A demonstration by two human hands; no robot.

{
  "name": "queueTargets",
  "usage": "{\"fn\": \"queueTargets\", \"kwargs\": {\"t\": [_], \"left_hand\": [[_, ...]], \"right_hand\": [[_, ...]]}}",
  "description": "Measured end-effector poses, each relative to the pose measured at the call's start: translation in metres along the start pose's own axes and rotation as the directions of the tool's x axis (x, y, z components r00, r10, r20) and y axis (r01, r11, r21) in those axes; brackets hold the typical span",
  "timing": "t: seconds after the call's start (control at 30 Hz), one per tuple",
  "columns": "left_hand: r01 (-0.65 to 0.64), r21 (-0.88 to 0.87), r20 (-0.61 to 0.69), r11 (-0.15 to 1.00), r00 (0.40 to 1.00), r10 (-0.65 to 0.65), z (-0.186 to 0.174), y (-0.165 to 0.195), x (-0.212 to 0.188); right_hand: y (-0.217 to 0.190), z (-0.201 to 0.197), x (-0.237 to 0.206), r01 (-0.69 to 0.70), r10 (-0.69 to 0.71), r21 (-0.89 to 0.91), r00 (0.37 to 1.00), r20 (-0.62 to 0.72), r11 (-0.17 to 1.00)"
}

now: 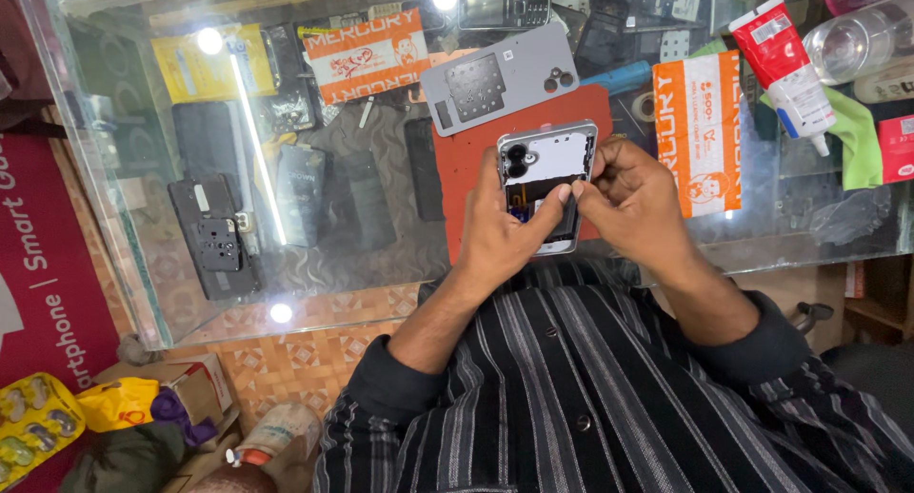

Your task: The person repairs a smartphone at a glass workbench. They hold the opened phone, peel and reseat a black component inside the frame, align the midframe and back cover, press the assembly together, and handle small internal parts and a small tool while working on the device.

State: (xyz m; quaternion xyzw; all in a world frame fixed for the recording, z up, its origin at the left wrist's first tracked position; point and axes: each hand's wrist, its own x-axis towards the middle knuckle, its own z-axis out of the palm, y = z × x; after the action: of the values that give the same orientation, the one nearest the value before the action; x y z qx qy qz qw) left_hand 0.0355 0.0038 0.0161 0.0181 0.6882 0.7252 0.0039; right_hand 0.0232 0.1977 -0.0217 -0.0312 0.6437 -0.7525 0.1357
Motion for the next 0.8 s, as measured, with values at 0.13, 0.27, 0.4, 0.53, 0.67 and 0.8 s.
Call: {"fn": "queueTargets", "kwargs": {"t": [0.13, 0.27, 0.4, 0.53, 0.67, 0.8], "left_hand": [[0.042, -0.166, -0.024, 0.985, 0.999, -0.047, 0.0, -0.006, 0.001], [0.076, -0.269, -0.006, 0.96, 0.997, -0.081, -0.004, -0.013, 0.002], [0.044, -0.251, 0.01, 0.967, 0.999, -0.043, -0.007, -0.017, 0.002], [0.081, -0.281, 0.032, 0.956, 0.997, -0.074, -0.007, -0.019, 0.0], [0.064, -0.296, 0.021, 0.953, 0.998, -0.06, -0.004, -0.021, -0.002], [0.211, -0.509, 0.111, 0.834, 0.978, -0.179, -0.003, -0.025, -0.005]], "right_hand": [[-0.01, 0.007, -0.001, 0.01, -0.011, -0.027, 0.999, -0.037, 1.0], [-0.028, 0.01, -0.002, 0.061, -0.061, -0.016, 0.998, 0.011, 0.998], [-0.035, 0.01, 0.001, 0.071, -0.07, -0.042, 0.997, 0.026, 0.997], [-0.032, 0.009, 0.001, 0.024, -0.022, -0.1, 1.0, 0.023, 0.995], [-0.025, 0.005, -0.002, 0.03, -0.013, -0.28, 0.998, 0.063, 0.96], [-0.018, 0.0, -0.005, 0.112, -0.073, -0.227, 0.982, 0.174, 0.968]]}}
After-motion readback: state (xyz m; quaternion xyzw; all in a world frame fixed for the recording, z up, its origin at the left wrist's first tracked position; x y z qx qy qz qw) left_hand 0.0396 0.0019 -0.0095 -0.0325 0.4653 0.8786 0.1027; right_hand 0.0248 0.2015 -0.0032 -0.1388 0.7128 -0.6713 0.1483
